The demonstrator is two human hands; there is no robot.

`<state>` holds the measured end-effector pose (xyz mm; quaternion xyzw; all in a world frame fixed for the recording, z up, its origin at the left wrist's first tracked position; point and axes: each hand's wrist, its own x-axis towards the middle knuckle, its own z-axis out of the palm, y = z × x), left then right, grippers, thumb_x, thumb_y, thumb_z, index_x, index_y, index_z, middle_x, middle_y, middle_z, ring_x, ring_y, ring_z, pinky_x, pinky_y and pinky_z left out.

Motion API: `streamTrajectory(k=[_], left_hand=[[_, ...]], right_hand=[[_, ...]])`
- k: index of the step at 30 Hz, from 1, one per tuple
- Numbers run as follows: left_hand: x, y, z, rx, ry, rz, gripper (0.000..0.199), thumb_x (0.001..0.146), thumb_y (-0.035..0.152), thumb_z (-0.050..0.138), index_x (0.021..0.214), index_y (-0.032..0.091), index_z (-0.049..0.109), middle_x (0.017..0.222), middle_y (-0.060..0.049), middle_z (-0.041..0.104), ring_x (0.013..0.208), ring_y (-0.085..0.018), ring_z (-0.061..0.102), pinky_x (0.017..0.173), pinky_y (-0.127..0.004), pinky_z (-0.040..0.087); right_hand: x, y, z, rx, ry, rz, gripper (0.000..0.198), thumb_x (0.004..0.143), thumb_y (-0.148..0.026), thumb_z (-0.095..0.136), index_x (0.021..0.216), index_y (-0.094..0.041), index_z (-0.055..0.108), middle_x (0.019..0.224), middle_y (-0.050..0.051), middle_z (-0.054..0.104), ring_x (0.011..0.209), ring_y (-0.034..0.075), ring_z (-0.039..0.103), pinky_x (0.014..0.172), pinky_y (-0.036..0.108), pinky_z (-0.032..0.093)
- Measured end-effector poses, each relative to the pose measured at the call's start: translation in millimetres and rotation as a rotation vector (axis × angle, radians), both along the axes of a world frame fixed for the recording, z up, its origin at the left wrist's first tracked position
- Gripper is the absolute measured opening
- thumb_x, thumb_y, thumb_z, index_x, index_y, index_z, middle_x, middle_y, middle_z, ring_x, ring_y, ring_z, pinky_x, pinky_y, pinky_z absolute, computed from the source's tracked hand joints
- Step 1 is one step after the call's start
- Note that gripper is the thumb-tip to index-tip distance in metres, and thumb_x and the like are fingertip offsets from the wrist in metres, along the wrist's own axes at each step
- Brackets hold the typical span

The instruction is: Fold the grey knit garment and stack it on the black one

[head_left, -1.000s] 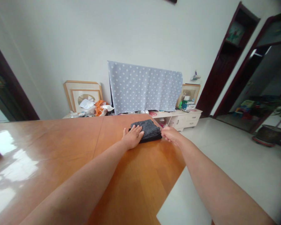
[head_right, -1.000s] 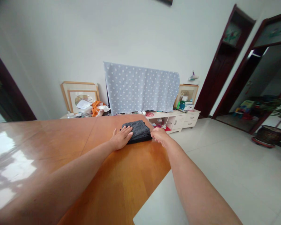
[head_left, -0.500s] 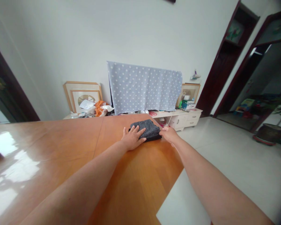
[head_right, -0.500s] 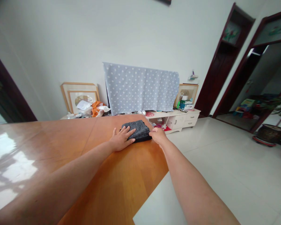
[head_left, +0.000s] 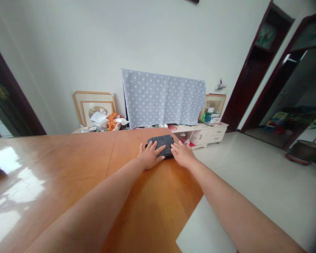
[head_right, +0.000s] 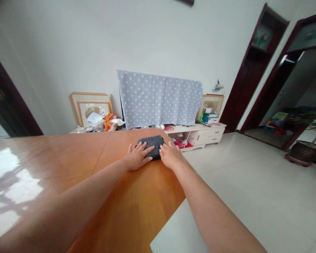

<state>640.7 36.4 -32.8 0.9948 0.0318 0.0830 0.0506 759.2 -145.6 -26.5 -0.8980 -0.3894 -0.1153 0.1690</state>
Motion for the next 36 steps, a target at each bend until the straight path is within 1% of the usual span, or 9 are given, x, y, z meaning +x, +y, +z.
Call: streamTrajectory(k=[4, 8, 10, 14, 17, 22, 28, 32, 36], left_hand=[[0.0, 0.8, 0.4, -0.03, 0.013, 0.005, 0.066, 0.094, 0.069, 0.03, 0.156, 0.046, 0.022, 0.167, -0.008, 0.018, 0.153, -0.039, 0.01, 0.11, -0.076, 0.007], [-3.3, -1.6, 3.0, -0.042, 0.026, 0.028, 0.069, 0.094, 0.068, 0.033, 0.157, 0.044, 0.019, 0.168, -0.009, 0.016, 0.153, -0.038, 0.008, 0.112, -0.073, 0.008], [-10.4, -3.3, 3.3, -0.04, 0.016, 0.062, 0.074, 0.093, 0.068, 0.034, 0.159, 0.04, 0.016, 0.168, -0.01, 0.013, 0.154, -0.036, 0.007, 0.114, -0.071, 0.009], [-44.9, -3.2, -0.3, -0.032, -0.017, 0.138, 0.077, 0.095, 0.067, 0.033, 0.16, 0.031, 0.015, 0.168, -0.01, 0.012, 0.154, -0.033, 0.005, 0.117, -0.067, 0.008], [-88.7, -1.0, -3.1, -0.039, -0.003, 0.142, 0.075, 0.096, 0.065, 0.03, 0.16, 0.027, 0.019, 0.167, -0.01, 0.016, 0.154, -0.031, 0.007, 0.118, -0.065, 0.008], [-176.7, -4.9, 3.1, -0.101, 0.043, 0.205, 0.071, 0.098, 0.063, 0.023, 0.159, 0.027, 0.025, 0.165, -0.008, 0.023, 0.154, -0.03, 0.01, 0.119, -0.065, 0.006], [-287.1, -25.7, 17.8, -0.158, 0.076, 0.317, 0.07, 0.097, 0.064, 0.023, 0.156, 0.027, 0.035, 0.163, -0.007, 0.027, 0.154, -0.029, 0.013, 0.12, -0.062, 0.007], [-363.3, -36.2, 11.8, -0.18, 0.062, 0.403, 0.068, 0.096, 0.064, 0.026, 0.152, 0.029, 0.042, 0.162, -0.007, 0.032, 0.153, -0.03, 0.018, 0.121, -0.061, 0.008], [-432.7, -38.4, -0.7, -0.155, 0.029, 0.494, 0.066, 0.097, 0.063, 0.028, 0.15, 0.028, 0.045, 0.16, -0.007, 0.036, 0.151, -0.029, 0.023, 0.12, -0.063, 0.006]], right_hand=[[-1.3, -0.5, -11.6, -0.087, 0.052, -0.078, 0.052, 0.103, -0.043, 0.025, 0.148, -0.029, 0.046, 0.157, 0.002, 0.041, 0.149, 0.031, 0.025, 0.115, 0.066, 0.02], [-0.9, 0.8, -7.7, -0.113, 0.094, -0.1, 0.052, 0.103, -0.044, 0.026, 0.15, -0.032, 0.044, 0.16, 0.0, 0.037, 0.151, 0.03, 0.021, 0.117, 0.064, 0.017], [-2.3, -0.8, -3.4, -0.108, 0.109, -0.105, 0.052, 0.102, -0.044, 0.028, 0.151, -0.033, 0.042, 0.161, -0.001, 0.035, 0.151, 0.03, 0.02, 0.117, 0.06, 0.021], [-13.0, -14.8, 1.9, -0.038, 0.08, -0.153, 0.057, 0.102, -0.041, 0.032, 0.156, -0.024, 0.034, 0.163, 0.007, 0.03, 0.151, 0.029, 0.022, 0.117, 0.051, 0.027], [-34.3, -31.3, -0.1, 0.05, 0.066, -0.158, 0.057, 0.101, -0.038, 0.035, 0.152, -0.014, 0.04, 0.157, 0.013, 0.039, 0.148, 0.027, 0.031, 0.118, 0.045, 0.028], [-103.9, -51.6, -7.6, 0.121, 0.185, -0.06, 0.053, 0.098, -0.035, 0.04, 0.143, -0.01, 0.052, 0.151, 0.015, 0.047, 0.146, 0.026, 0.036, 0.119, 0.041, 0.029], [-231.6, -72.5, -9.0, 0.169, 0.377, 0.117, 0.056, 0.096, -0.041, 0.041, 0.141, -0.011, 0.056, 0.147, 0.015, 0.053, 0.141, 0.027, 0.044, 0.117, 0.042, 0.033], [-317.3, -85.2, -10.7, 0.184, 0.425, 0.19, 0.058, 0.096, -0.044, 0.04, 0.143, -0.014, 0.055, 0.149, 0.012, 0.051, 0.142, 0.027, 0.042, 0.118, 0.042, 0.032], [-372.3, -85.8, -15.8, 0.173, 0.4, 0.194, 0.058, 0.097, -0.044, 0.039, 0.144, -0.013, 0.054, 0.152, 0.012, 0.046, 0.145, 0.029, 0.038, 0.121, 0.045, 0.027]])
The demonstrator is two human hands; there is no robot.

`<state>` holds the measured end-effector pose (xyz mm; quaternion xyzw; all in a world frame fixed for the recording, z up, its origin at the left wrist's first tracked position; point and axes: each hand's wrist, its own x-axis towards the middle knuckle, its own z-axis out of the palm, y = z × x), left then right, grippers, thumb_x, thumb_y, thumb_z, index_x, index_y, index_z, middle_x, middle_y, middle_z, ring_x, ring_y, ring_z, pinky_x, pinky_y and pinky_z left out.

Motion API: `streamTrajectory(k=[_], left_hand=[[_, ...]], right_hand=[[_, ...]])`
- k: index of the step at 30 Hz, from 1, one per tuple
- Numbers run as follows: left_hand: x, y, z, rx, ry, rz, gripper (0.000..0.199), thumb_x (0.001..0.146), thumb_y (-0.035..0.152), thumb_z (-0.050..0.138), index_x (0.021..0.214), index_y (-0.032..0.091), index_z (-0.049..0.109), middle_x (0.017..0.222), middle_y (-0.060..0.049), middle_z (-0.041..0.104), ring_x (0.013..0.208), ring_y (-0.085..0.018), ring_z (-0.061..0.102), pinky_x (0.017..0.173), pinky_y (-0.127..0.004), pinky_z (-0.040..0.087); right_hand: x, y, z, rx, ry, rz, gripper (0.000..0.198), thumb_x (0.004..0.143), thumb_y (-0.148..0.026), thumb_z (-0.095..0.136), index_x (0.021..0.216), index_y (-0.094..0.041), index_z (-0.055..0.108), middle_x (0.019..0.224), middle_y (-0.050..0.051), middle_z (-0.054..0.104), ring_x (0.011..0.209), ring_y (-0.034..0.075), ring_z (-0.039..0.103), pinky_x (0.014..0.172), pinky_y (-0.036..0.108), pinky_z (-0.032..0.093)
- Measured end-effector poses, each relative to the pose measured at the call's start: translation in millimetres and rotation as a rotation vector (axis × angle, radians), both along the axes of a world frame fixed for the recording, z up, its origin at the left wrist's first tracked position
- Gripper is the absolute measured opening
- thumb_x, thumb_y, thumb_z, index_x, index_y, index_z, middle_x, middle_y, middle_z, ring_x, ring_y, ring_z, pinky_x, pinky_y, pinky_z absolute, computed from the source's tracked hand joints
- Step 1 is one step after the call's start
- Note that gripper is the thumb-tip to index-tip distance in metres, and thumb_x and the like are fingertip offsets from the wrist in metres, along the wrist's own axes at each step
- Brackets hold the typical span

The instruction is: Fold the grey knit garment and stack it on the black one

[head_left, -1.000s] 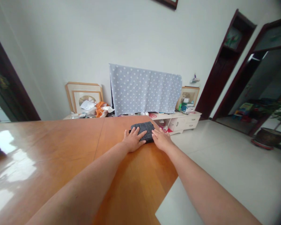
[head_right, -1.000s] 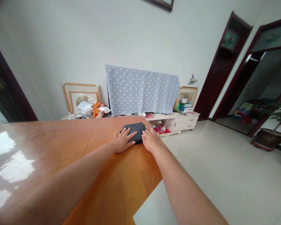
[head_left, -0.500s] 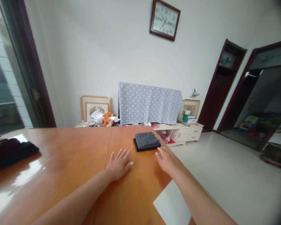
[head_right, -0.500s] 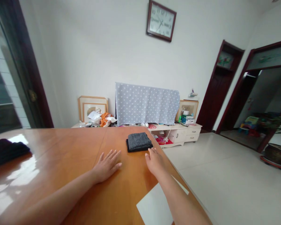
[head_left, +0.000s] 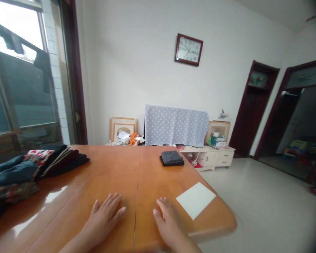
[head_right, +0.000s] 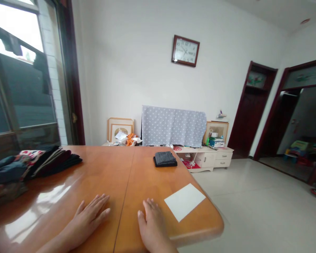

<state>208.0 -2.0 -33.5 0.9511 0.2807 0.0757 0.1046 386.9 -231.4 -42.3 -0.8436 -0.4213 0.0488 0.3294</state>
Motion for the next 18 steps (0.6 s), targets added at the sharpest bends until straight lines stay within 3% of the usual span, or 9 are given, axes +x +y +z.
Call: streamTrajectory(k=[5, 9, 15, 18], left_hand=[[-61.4, 2.6, -8.2, 0.189, -0.07, 0.098, 0.057, 0.098, 0.055, 0.033, 0.142, 0.028, 0.054, 0.156, -0.007, 0.044, 0.15, -0.03, 0.026, 0.119, -0.063, 0.001], [-83.8, -1.8, -10.4, 0.324, -0.157, 0.132, 0.051, 0.097, 0.05, 0.036, 0.133, 0.023, 0.061, 0.148, -0.01, 0.054, 0.146, -0.031, 0.034, 0.12, -0.061, 0.002], [-91.7, -22.7, 3.6, 0.286, -0.265, 0.098, 0.047, 0.101, 0.046, 0.029, 0.107, 0.024, 0.069, 0.123, -0.008, 0.069, 0.122, -0.027, 0.058, 0.121, -0.051, 0.013], [-96.7, -32.4, 12.3, 0.252, -0.283, 0.12, 0.047, 0.102, 0.044, 0.028, 0.094, 0.023, 0.07, 0.105, -0.008, 0.071, 0.107, -0.025, 0.062, 0.117, -0.048, 0.021]], right_hand=[[-21.1, 5.1, -6.6, -0.019, -0.148, -0.103, 0.058, 0.097, -0.037, 0.036, 0.144, -0.007, 0.052, 0.153, 0.016, 0.045, 0.147, 0.029, 0.033, 0.122, 0.044, 0.023], [-27.8, 4.9, -6.2, -0.071, -0.238, -0.126, 0.052, 0.098, -0.033, 0.034, 0.138, -0.01, 0.059, 0.147, 0.016, 0.053, 0.143, 0.027, 0.04, 0.12, 0.043, 0.027], [-35.8, 5.2, -0.2, -0.102, -0.285, -0.156, 0.045, 0.097, -0.03, 0.038, 0.128, -0.015, 0.066, 0.14, 0.013, 0.06, 0.137, 0.025, 0.048, 0.116, 0.04, 0.032], [-33.9, 5.1, -5.9, -0.117, -0.304, -0.138, 0.047, 0.096, -0.03, 0.037, 0.128, -0.014, 0.067, 0.14, 0.014, 0.06, 0.136, 0.025, 0.05, 0.116, 0.04, 0.033]])
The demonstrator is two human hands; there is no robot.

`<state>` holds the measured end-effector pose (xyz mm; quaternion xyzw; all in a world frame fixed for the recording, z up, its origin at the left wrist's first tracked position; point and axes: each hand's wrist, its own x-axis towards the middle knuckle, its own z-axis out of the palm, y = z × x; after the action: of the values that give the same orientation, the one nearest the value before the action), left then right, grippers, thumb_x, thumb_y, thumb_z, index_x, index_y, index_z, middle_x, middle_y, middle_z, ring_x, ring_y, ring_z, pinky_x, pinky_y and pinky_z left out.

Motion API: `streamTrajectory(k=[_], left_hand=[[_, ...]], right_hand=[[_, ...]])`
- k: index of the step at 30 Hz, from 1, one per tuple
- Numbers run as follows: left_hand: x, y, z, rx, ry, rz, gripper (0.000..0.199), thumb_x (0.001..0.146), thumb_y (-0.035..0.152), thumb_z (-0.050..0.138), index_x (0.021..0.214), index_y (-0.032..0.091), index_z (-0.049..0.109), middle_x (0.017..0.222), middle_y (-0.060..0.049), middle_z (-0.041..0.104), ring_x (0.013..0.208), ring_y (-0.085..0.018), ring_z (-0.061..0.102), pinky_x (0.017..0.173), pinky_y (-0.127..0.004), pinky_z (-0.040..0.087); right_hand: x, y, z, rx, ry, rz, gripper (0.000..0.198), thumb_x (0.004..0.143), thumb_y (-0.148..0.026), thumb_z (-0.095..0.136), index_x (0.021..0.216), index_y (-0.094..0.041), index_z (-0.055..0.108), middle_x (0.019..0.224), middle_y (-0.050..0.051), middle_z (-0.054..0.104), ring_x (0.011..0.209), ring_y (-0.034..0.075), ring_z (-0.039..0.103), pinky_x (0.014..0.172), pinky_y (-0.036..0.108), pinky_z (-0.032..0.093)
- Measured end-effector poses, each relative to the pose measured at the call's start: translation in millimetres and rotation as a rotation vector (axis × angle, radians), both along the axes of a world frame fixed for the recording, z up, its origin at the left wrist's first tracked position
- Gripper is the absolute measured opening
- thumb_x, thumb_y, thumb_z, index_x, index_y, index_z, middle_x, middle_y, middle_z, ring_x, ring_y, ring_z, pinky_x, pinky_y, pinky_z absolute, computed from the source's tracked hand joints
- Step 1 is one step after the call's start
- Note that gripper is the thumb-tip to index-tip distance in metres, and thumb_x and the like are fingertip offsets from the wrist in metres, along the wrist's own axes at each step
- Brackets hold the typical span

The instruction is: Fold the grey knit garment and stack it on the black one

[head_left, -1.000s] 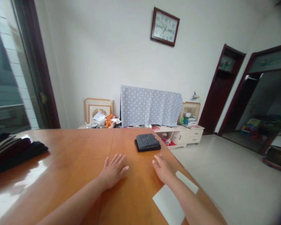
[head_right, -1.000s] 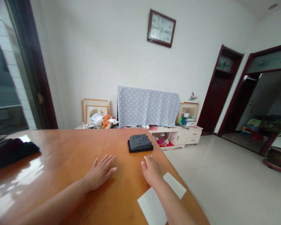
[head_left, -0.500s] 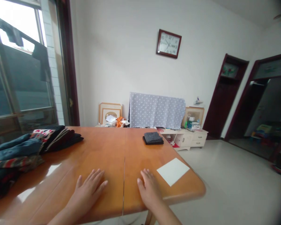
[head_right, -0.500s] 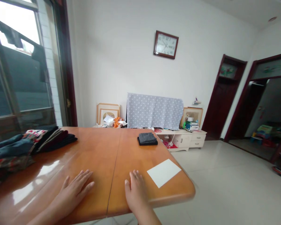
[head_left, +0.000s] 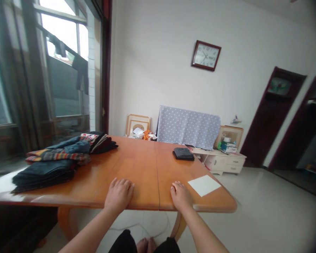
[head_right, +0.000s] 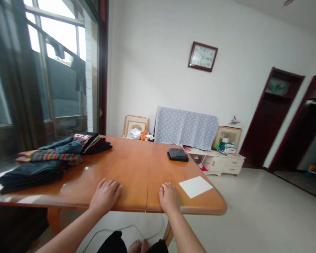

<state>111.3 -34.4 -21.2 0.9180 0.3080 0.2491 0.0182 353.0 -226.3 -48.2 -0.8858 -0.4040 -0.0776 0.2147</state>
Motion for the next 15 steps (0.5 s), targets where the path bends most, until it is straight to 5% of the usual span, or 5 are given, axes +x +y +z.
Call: streamTrajectory(k=[9, 15], left_hand=[[-7.5, -3.5, -3.7, -0.056, -0.036, 0.004, 0.04, 0.099, 0.038, 0.037, 0.089, 0.019, 0.071, 0.099, -0.014, 0.069, 0.1, -0.026, 0.062, 0.109, -0.049, 0.029], [-8.0, -1.4, -8.2, -0.084, -0.013, -0.005, 0.04, 0.097, 0.038, 0.038, 0.091, 0.018, 0.072, 0.101, -0.016, 0.068, 0.099, -0.028, 0.061, 0.104, -0.05, 0.034]], right_hand=[[45.7, 5.9, -46.3, -0.045, -0.043, 0.075, 0.056, 0.092, -0.042, 0.031, 0.126, -0.019, 0.069, 0.139, 0.014, 0.06, 0.135, 0.028, 0.051, 0.115, 0.039, 0.037], [62.6, 4.3, -58.7, 0.015, 0.003, 0.112, 0.053, 0.083, -0.051, 0.036, 0.113, -0.027, 0.073, 0.136, 0.013, 0.063, 0.132, 0.03, 0.053, 0.115, 0.04, 0.039]])
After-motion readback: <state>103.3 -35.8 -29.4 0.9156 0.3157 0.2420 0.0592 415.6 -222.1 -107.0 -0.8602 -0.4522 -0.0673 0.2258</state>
